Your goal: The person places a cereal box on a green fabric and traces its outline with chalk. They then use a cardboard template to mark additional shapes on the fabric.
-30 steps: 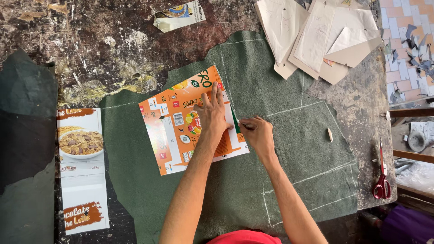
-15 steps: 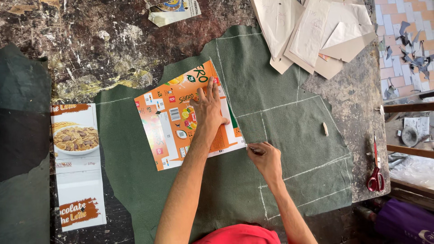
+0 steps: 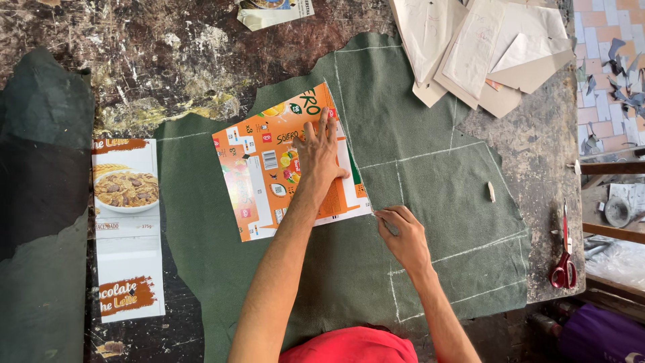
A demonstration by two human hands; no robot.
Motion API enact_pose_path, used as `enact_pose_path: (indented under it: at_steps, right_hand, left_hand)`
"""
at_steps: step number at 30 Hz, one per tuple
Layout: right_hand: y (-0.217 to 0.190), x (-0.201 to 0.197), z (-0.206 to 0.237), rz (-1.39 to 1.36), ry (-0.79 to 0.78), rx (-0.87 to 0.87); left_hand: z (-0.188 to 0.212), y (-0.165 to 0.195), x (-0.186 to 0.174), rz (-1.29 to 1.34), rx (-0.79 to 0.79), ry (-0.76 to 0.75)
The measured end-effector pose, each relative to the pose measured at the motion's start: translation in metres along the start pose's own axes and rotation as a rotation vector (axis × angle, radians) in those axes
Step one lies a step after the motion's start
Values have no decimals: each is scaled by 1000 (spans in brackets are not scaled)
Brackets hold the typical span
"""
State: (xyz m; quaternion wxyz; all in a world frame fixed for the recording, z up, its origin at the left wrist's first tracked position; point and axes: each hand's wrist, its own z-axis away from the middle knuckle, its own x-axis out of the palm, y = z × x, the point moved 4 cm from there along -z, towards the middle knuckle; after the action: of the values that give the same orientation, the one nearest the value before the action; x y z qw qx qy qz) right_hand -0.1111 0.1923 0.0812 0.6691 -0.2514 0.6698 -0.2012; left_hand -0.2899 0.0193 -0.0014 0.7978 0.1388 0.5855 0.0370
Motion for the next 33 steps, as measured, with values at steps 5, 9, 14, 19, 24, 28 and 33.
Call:
enact_pose_path:
  at_steps: [5, 9, 14, 19, 24, 28, 33]
  right_hand:
    - [-1, 9, -9, 31, -172, -30]
    - [-1, 11, -8, 91, -174, -85]
    - [1, 14, -4, 110, -188, -103]
    - [4, 15, -2, 33, -165, -172]
    - [8, 23, -4, 58, -239, -280]
    - [8, 29, -6, 40, -242, -308]
    - [-2, 42, -7, -14, -254, -390]
  left_hand:
    - [19, 6, 2, 18, 50, 78]
    - [30, 8, -6, -9, 115, 117]
    - [37, 3, -9, -116, 191, -108]
    - [39, 1, 1, -148, 215, -95]
    - [33, 0, 15, -120, 194, -120]
    - [32, -1, 16, -106, 189, -121]
    - [35, -3, 12, -85, 186, -133]
